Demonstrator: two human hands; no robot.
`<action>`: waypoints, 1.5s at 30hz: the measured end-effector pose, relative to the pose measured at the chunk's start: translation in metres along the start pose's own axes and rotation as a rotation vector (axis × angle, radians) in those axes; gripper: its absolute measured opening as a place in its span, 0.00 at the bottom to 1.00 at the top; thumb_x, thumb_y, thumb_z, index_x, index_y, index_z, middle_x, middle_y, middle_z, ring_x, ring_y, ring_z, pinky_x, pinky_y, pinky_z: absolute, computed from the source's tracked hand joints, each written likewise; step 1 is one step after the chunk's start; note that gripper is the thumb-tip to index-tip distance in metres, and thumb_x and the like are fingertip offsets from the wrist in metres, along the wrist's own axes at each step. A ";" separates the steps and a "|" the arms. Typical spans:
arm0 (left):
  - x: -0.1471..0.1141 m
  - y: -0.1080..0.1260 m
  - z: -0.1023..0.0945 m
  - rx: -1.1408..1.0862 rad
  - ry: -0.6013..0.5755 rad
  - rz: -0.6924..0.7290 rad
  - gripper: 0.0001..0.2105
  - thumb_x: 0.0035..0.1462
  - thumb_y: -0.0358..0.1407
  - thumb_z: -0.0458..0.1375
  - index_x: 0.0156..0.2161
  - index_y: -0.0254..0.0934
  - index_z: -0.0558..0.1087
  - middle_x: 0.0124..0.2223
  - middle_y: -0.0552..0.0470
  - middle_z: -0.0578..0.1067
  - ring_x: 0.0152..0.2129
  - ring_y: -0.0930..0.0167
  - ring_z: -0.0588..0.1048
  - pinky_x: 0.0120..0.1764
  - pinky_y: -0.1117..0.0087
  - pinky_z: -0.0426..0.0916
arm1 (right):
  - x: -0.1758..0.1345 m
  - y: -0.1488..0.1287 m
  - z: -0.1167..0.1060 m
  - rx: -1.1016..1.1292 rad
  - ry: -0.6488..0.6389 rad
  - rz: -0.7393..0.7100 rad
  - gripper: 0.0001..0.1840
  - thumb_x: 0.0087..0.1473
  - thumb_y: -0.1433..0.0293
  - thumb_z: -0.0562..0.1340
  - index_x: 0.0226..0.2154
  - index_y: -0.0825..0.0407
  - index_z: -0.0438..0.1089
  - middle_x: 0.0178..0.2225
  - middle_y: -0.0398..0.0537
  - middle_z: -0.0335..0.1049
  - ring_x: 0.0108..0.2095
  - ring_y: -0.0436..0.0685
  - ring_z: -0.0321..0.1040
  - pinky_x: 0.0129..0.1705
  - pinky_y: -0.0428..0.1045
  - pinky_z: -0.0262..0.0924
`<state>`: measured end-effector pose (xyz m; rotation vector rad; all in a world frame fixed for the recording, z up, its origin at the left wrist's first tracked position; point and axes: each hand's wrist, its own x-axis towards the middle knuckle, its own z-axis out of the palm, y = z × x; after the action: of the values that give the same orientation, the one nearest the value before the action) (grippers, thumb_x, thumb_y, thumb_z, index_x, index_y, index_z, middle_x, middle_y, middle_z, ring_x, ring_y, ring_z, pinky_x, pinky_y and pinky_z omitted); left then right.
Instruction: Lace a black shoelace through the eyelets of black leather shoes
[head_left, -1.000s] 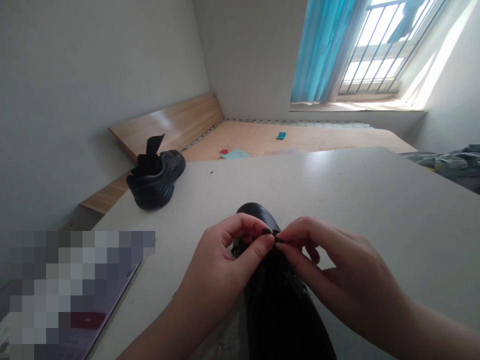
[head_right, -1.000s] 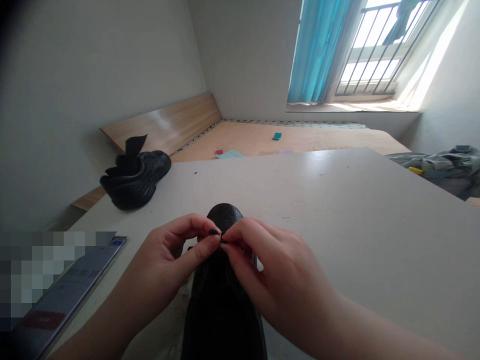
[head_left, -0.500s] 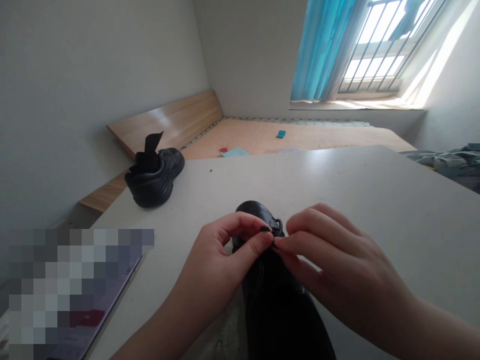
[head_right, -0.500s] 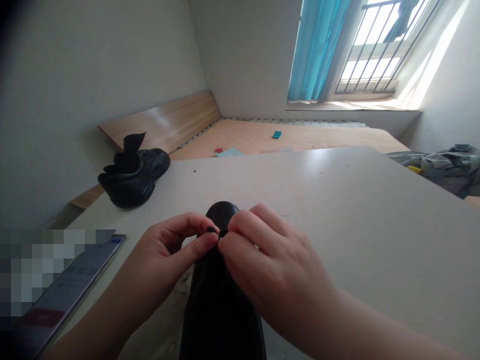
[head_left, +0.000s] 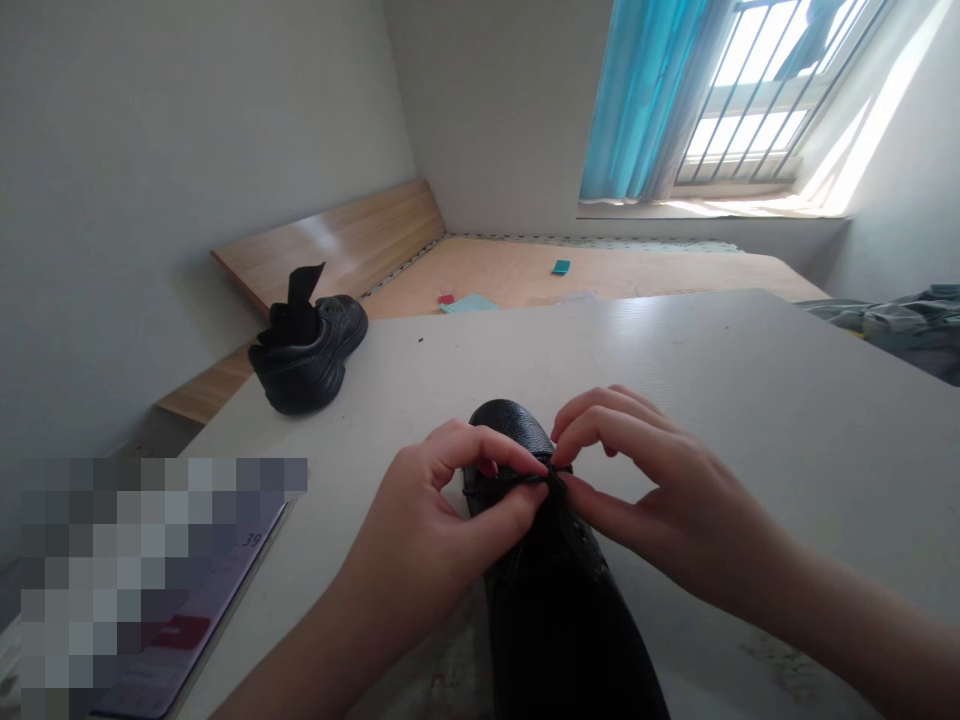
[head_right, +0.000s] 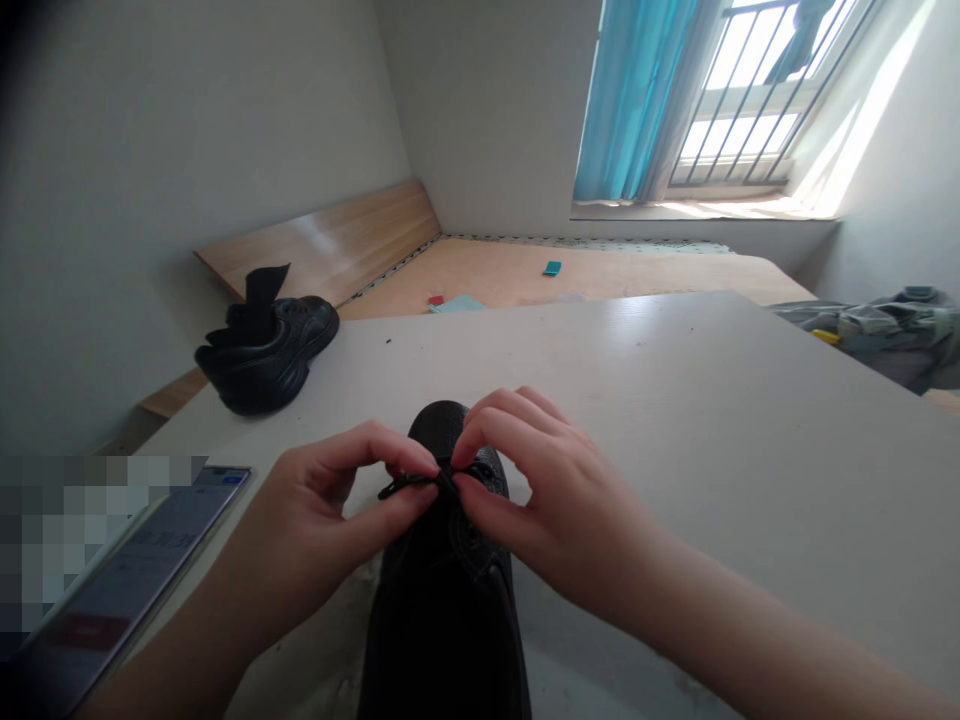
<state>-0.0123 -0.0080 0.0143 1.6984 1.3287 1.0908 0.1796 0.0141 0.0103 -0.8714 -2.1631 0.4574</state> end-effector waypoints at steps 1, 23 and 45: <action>0.000 0.001 0.000 0.014 0.005 0.023 0.04 0.48 0.31 0.63 0.30 0.42 0.79 0.29 0.57 0.74 0.28 0.73 0.73 0.34 0.72 0.66 | 0.000 -0.001 0.001 0.013 0.001 0.017 0.09 0.52 0.81 0.61 0.33 0.50 0.66 0.35 0.42 0.68 0.39 0.50 0.62 0.40 0.46 0.59; 0.002 0.003 -0.008 0.089 -0.030 0.196 0.08 0.48 0.25 0.61 0.30 0.40 0.79 0.31 0.54 0.77 0.31 0.71 0.75 0.36 0.69 0.69 | 0.005 0.002 -0.003 0.384 -0.206 0.301 0.07 0.56 0.67 0.64 0.28 0.50 0.72 0.36 0.45 0.69 0.35 0.52 0.64 0.34 0.49 0.58; 0.002 0.004 -0.011 0.332 -0.035 0.659 0.08 0.54 0.23 0.61 0.34 0.40 0.77 0.39 0.52 0.81 0.34 0.70 0.73 0.40 0.68 0.69 | -0.004 -0.011 0.019 0.383 -0.039 0.291 0.06 0.56 0.75 0.56 0.30 0.52 0.67 0.35 0.46 0.65 0.37 0.53 0.63 0.38 0.49 0.59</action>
<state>-0.0207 -0.0066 0.0222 2.4968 0.9787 1.2231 0.1624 0.0028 0.0023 -0.9625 -1.8960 1.0028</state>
